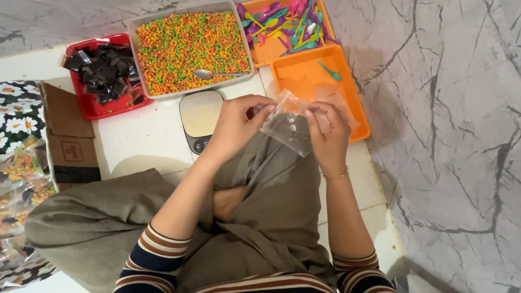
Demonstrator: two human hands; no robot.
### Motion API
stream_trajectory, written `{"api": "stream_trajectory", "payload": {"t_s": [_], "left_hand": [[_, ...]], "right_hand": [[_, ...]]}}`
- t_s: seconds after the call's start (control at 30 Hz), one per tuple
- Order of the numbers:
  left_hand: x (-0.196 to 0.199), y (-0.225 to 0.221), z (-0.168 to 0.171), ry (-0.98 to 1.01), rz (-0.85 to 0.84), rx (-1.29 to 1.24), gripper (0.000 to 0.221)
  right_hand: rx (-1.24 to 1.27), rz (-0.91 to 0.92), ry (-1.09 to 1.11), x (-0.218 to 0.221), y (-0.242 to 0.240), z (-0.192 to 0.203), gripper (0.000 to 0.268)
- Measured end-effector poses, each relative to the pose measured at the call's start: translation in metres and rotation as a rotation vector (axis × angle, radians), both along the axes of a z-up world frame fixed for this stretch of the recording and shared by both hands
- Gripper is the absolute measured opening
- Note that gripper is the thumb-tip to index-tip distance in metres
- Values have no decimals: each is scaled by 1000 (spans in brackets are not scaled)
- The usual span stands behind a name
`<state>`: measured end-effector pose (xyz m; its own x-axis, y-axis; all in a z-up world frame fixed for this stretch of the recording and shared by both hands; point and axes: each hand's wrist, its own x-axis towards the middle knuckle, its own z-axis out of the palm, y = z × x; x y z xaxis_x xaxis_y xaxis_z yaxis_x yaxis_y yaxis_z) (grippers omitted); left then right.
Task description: Packaging small colorful candies into plastic bags, weighing them on a scale, and organizing them.
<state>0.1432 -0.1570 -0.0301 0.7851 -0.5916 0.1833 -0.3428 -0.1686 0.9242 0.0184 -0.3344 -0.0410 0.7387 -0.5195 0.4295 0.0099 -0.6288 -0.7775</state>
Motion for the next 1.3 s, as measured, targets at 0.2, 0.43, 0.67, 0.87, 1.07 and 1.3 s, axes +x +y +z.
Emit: {"api": "stream_trajectory", "payload": {"t_s": [0.2, 0.43, 0.67, 0.87, 1.07, 1.3], "left_hand": [[-20, -14, -37, 462, 94, -253, 17], [-50, -24, -51, 646, 162, -395, 16], [-46, -17, -58, 656, 107, -414, 20], [-46, -10, -47, 682, 51, -417, 19], [-46, 1, -31, 90, 53, -168, 9], [-33, 4, -8, -352, -12, -15, 9]], "right_hand": [[-207, -48, -69, 1, 33, 9, 12], [222, -43, -24, 4, 61, 6, 26], [624, 88, 37, 0, 53, 3, 21], [728, 168, 83, -4, 44, -5, 23], [367, 254, 235, 3, 48, -5, 27], [123, 92, 281, 8, 60, -8, 8]]}}
